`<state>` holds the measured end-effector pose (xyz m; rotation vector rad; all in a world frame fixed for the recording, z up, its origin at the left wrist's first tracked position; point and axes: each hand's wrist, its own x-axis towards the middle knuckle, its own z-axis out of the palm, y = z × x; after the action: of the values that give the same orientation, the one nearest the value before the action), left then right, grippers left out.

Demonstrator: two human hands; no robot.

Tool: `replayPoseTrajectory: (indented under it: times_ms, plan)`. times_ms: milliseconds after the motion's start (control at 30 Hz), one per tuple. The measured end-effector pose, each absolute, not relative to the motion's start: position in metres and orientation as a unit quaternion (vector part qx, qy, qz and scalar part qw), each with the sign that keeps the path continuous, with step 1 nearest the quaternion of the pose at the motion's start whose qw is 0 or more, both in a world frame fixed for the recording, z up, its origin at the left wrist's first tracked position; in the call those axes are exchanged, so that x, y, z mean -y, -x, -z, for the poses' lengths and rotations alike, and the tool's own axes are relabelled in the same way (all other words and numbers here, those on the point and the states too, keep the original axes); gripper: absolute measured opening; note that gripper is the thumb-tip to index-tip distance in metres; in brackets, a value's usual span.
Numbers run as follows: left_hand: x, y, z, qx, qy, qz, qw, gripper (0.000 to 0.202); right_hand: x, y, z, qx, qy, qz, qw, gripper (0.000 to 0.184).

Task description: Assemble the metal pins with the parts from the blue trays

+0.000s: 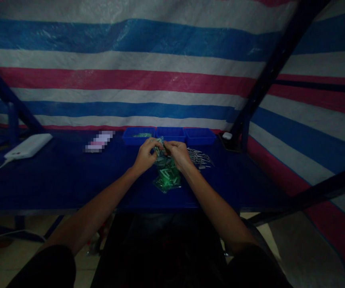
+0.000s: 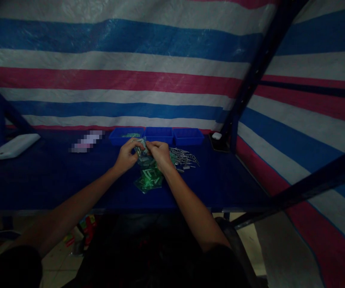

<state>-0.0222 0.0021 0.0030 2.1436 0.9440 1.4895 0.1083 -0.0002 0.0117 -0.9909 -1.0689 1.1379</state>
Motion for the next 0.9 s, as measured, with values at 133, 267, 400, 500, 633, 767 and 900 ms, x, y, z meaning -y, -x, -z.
replayPoseTrajectory:
  times_ms: [133, 267, 400, 500, 633, 767, 900]
  plan:
    - [-0.005, 0.018, -0.004, -0.345, -0.661, -0.581, 0.327, 0.043, -0.003, -0.113, -0.012, 0.499, 0.427, -0.363, 0.661, 0.019]
    - [-0.008, 0.021, -0.007, -0.406, -0.528, -0.485, 0.567, 0.024, 0.001, -0.114, -0.012, 0.575, 0.442, -0.222, 0.652, 0.021]
    - [-0.005, 0.026, -0.016, -0.366, -0.443, -0.379, 0.726, 0.044, 0.010, -0.111, -0.012, 0.652, 0.418, -0.143, 0.617, 0.016]
    - [-0.003, 0.026, -0.021, -0.340, -0.405, -0.434, 0.729, 0.042, 0.014, -0.109, -0.016, 0.675, 0.390, -0.138, 0.611, 0.016]
    - [-0.008, 0.027, -0.020, -0.322, -0.407, -0.508, 0.687, 0.022, 0.013, -0.114, -0.019, 0.655, 0.386, -0.143, 0.634, 0.017]
    - [-0.012, 0.030, -0.015, -0.306, -0.453, -0.591, 0.592, 0.016, 0.004, -0.123, -0.016, 0.599, 0.440, -0.150, 0.652, 0.019]
    - [-0.011, 0.029, -0.013, -0.293, -0.488, -0.619, 0.541, 0.043, -0.006, -0.124, -0.009, 0.592, 0.481, -0.224, 0.606, 0.017]
